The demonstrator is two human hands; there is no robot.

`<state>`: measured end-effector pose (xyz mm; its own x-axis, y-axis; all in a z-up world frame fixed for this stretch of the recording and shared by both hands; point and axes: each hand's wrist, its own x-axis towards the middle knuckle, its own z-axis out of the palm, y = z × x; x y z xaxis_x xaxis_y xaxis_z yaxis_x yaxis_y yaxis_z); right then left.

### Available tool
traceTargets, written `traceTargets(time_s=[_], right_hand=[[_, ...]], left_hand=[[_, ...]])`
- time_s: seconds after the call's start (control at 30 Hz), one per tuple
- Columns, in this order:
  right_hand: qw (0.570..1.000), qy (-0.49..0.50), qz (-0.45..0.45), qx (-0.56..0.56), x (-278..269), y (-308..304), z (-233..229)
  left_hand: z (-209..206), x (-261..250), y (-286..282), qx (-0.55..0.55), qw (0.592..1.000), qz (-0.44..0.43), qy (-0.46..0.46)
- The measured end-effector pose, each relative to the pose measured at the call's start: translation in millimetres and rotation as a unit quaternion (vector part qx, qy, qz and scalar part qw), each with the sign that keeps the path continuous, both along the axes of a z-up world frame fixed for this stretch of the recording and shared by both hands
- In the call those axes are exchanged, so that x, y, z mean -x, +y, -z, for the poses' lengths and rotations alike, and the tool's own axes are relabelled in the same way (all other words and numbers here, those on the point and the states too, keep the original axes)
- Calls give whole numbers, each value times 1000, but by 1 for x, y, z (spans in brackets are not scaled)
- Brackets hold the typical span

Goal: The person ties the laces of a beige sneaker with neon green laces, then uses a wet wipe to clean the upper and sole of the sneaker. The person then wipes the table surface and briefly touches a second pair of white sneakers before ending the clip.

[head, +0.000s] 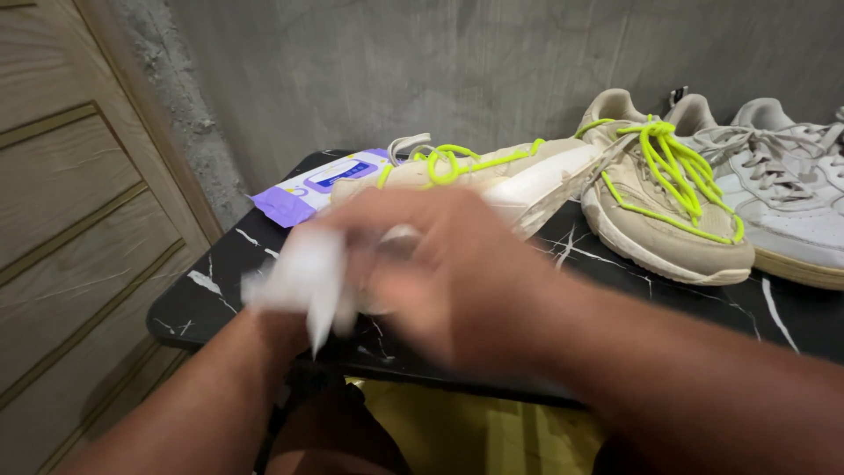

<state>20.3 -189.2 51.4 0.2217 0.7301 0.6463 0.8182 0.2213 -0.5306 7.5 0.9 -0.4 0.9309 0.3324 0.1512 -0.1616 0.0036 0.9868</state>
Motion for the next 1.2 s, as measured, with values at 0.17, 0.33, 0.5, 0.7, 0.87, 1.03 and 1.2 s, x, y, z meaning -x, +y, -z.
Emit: traceTargets(time_s=[0.17,0.33,0.5,0.7,0.87,1.03,1.2], right_hand=[[974,80,179,-114,-5,-10,-51],[976,-141,165,-19,9,-14,-19],[986,120,114,-23,-31,-35,3],[932,118,303,-157,-82,-99,-17],[879,91,429,-189,-115,-144,-3],[760,77,641,75,-125,-165,28],[737,-4,656,164,-111,-158,46]], left_hand=[[2,4,1,59,998,15,31],[7,2,7,13,1000,14,23],[4,10,10,32,998,50,19],[-25,-2,39,-35,991,131,15],[-42,-37,40,-205,976,2,-70],[-27,-46,-16,-167,943,-283,54],[-27,-79,-22,-115,981,-157,12]])
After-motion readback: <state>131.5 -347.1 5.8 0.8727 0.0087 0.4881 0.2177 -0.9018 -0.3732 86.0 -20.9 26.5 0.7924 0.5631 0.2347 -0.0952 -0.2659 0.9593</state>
